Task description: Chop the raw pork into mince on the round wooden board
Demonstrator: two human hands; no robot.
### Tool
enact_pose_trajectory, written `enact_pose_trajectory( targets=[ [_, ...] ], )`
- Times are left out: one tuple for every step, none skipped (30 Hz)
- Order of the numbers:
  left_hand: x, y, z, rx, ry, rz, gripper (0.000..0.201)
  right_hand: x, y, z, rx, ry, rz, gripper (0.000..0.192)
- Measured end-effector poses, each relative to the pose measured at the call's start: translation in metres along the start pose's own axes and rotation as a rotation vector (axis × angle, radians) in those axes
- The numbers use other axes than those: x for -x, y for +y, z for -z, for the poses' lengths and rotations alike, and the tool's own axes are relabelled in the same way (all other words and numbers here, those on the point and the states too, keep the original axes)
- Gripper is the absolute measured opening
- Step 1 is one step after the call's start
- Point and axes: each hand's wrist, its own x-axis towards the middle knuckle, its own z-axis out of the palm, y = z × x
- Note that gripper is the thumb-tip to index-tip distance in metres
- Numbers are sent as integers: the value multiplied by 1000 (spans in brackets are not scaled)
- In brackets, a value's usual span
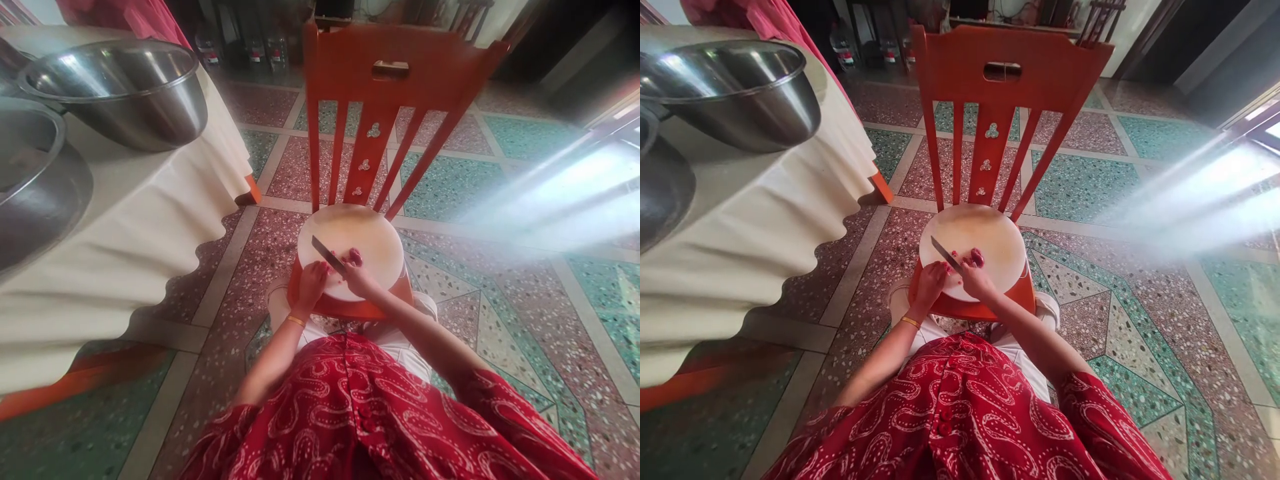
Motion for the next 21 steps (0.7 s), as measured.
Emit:
enact_pose_trajectory(
  targets=[
    [0, 0, 0, -27, -23, -42, 16, 1, 0, -5, 25, 0, 4, 60],
    [-1, -1, -1, -49, -48, -77, 17, 2, 0, -10, 36, -2, -9, 64],
    [-2, -2, -2, -65, -69, -101, 16, 3, 0, -14, 37, -8, -30, 66],
    [-2, -3, -4, -76, -85, -115, 15, 4, 0, -16, 37, -21, -52, 66],
    [-3, -5, -7, -82, -96, -116, 14, 5, 0, -18, 35, -31, -74, 66],
    [-3, -6, -9, -82, -101, -108, 13, 6, 0, -19, 32, -41, -94, 66],
    [-3, -7, -12, -80, -101, -91, 13, 8, -1, -19, 30, -46, -109, 67],
    [-3, -8, -14, -78, -97, -70, 13, 9, -2, -17, 30, -46, -116, 68],
    [-2, -8, -16, -78, -95, -49, 14, 10, -3, -16, 32, -46, -117, 68],
    [-2, -9, -17, -83, -94, -30, 14, 11, -4, -14, 36, -50, -116, 68],
    [-2, -9, -17, -89, -97, -17, 14, 12, -5, -12, 40, -60, -115, 68],
    [-2, -9, -17, -93, -102, -11, 14, 12, -6, -10, 46, -72, -115, 68],
    [-3, -10, -17, -94, -105, -8, 14, 12, -7, -8, 52, -83, -118, 67],
    [-3, -10, -17, -90, -105, -9, 14, 11, -8, -8, 62, -94, -122, 66],
    [-4, -10, -17, -82, -102, -11, 14, 9, -9, -8, 72, -104, -125, 66],
    [-4, -11, -17, -73, -97, -14, 13, 8, -10, -8, 82, -110, -126, 65],
    [-5, -11, -18, -63, -94, -16, 13, 6, -10, -9, 90, -116, -126, 65],
    [-4, -12, -19, -53, -90, -16, 12, 5, -10, -11, 96, -124, -127, 64],
    [-4, -13, -20, -43, -88, -15, 12, 4, -9, -13, 99, -132, -126, 64],
    [-3, -13, -21, -29, -86, -12, 12, 4, -8, -14, 99, -138, -122, 64],
    [-3, -14, -23, -14, -84, -6, 12, 3, -7, -16, 98, -143, -113, 63]
  ],
)
